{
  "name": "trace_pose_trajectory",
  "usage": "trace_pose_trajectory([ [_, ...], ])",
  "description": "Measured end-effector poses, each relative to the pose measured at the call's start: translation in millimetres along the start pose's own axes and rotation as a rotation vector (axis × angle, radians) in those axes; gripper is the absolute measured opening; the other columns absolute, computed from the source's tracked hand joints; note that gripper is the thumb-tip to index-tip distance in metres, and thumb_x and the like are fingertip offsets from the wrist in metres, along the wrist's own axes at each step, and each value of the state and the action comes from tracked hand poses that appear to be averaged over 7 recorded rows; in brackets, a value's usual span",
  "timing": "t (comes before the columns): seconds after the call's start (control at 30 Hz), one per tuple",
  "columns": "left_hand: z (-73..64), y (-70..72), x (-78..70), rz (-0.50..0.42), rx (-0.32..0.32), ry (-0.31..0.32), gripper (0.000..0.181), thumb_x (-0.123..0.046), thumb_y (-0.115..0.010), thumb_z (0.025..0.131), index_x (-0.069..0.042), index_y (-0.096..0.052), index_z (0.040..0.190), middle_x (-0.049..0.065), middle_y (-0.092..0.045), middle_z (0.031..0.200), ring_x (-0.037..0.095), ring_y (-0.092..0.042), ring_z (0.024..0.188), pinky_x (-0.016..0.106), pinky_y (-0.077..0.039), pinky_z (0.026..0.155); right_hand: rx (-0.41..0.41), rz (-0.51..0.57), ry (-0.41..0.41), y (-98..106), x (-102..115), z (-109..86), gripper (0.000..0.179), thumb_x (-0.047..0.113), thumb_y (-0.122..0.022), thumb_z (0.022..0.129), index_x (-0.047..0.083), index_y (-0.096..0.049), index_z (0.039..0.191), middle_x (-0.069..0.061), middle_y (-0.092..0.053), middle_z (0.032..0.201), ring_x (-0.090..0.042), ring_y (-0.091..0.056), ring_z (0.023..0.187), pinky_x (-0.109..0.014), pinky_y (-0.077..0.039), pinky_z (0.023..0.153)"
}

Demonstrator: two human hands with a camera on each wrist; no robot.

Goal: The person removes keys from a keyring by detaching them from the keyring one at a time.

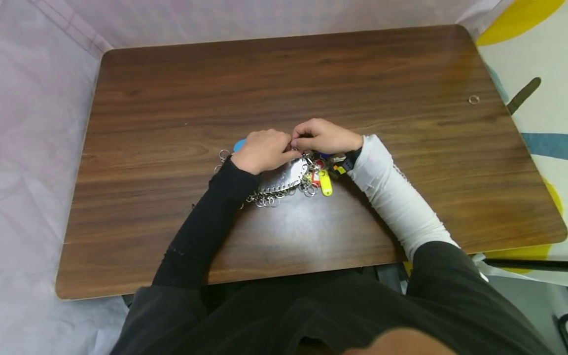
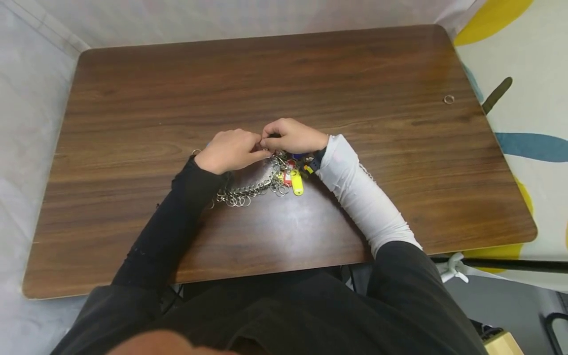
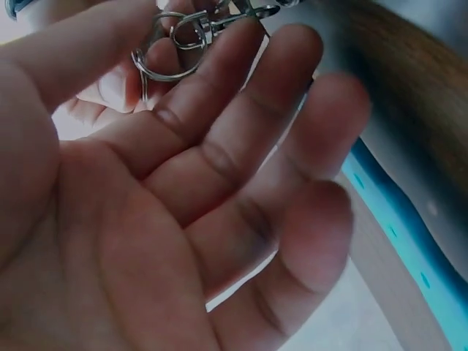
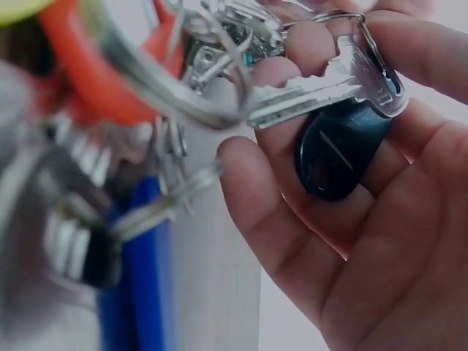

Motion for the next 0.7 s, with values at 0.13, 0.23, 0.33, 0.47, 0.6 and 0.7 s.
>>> trace_pose_trajectory([
  [0.13,0.8,4.9,-0.4,0.009,-0.059,0.010,0.038,-0.048,-0.047,0.095,-0.017,-0.048,0.073,0.000,-0.048,0.068,0.019,-0.054,0.066,0.036,-0.041,0.057,-0.049,-0.011,0.020,6.0,2.3,-1.9,0.018,0.019,-0.054,0.096,0.010,-0.066,0.087,-0.002,-0.064,0.078,-0.013,-0.055,0.072,-0.025,-0.044,0.072],
  [0.23,0.0,8.9,0.6,0.000,-0.100,0.024,0.043,-0.054,-0.048,0.093,-0.017,-0.047,0.071,0.000,-0.045,0.065,0.018,-0.052,0.061,0.034,-0.038,0.053,-0.090,-0.010,0.042,10.4,5.8,-2.0,0.019,0.020,-0.054,0.096,0.010,-0.067,0.088,-0.001,-0.064,0.078,-0.012,-0.054,0.070,-0.025,-0.044,0.070],
  [0.33,-2.1,12.5,1.6,-0.010,-0.134,0.029,0.044,-0.056,-0.050,0.091,-0.016,-0.049,0.072,0.000,-0.046,0.065,0.017,-0.051,0.060,0.034,-0.037,0.052,-0.113,0.003,0.056,12.4,8.6,-1.6,0.019,0.021,-0.055,0.096,0.010,-0.068,0.088,-0.002,-0.065,0.078,-0.014,-0.055,0.069,-0.024,-0.045,0.068],
  [0.47,-5.2,16.3,3.9,-0.003,-0.164,0.044,0.037,-0.051,-0.052,0.092,-0.016,-0.055,0.082,0.001,-0.050,0.069,0.019,-0.054,0.064,0.036,-0.040,0.055,-0.127,0.009,0.058,13.6,11.5,-0.9,0.019,0.020,-0.055,0.096,0.009,-0.068,0.089,-0.004,-0.066,0.080,-0.015,-0.057,0.070,-0.024,-0.046,0.068],
  [0.6,-6.8,19.0,6.1,-0.005,-0.175,0.061,0.033,-0.048,-0.055,0.092,-0.016,-0.058,0.087,0.001,-0.051,0.070,0.019,-0.054,0.065,0.036,-0.042,0.057,-0.133,0.007,0.053,15.0,13.5,0.1,0.019,0.020,-0.054,0.096,0.009,-0.068,0.090,-0.005,-0.065,0.080,-0.014,-0.055,0.070,-0.025,-0.045,0.069],
  [0.7,-7.3,20.0,7.1,-0.012,-0.178,0.072,0.032,-0.049,-0.056,0.091,-0.017,-0.058,0.087,0.000,-0.051,0.070,0.018,-0.054,0.065,0.036,-0.041,0.057,-0.134,0.011,0.052,15.6,14.0,0.4,0.020,0.020,-0.054,0.096,0.009,-0.068,0.090,-0.005,-0.065,0.081,-0.013,-0.055,0.070,-0.024,-0.044,0.069],
])
Point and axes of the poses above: each hand's wrist, its own z-axis towards the middle knuckle, its own y-axis out of the back of the hand, x = y × z, the point moved 7 cm from there along z, towards the middle knuckle
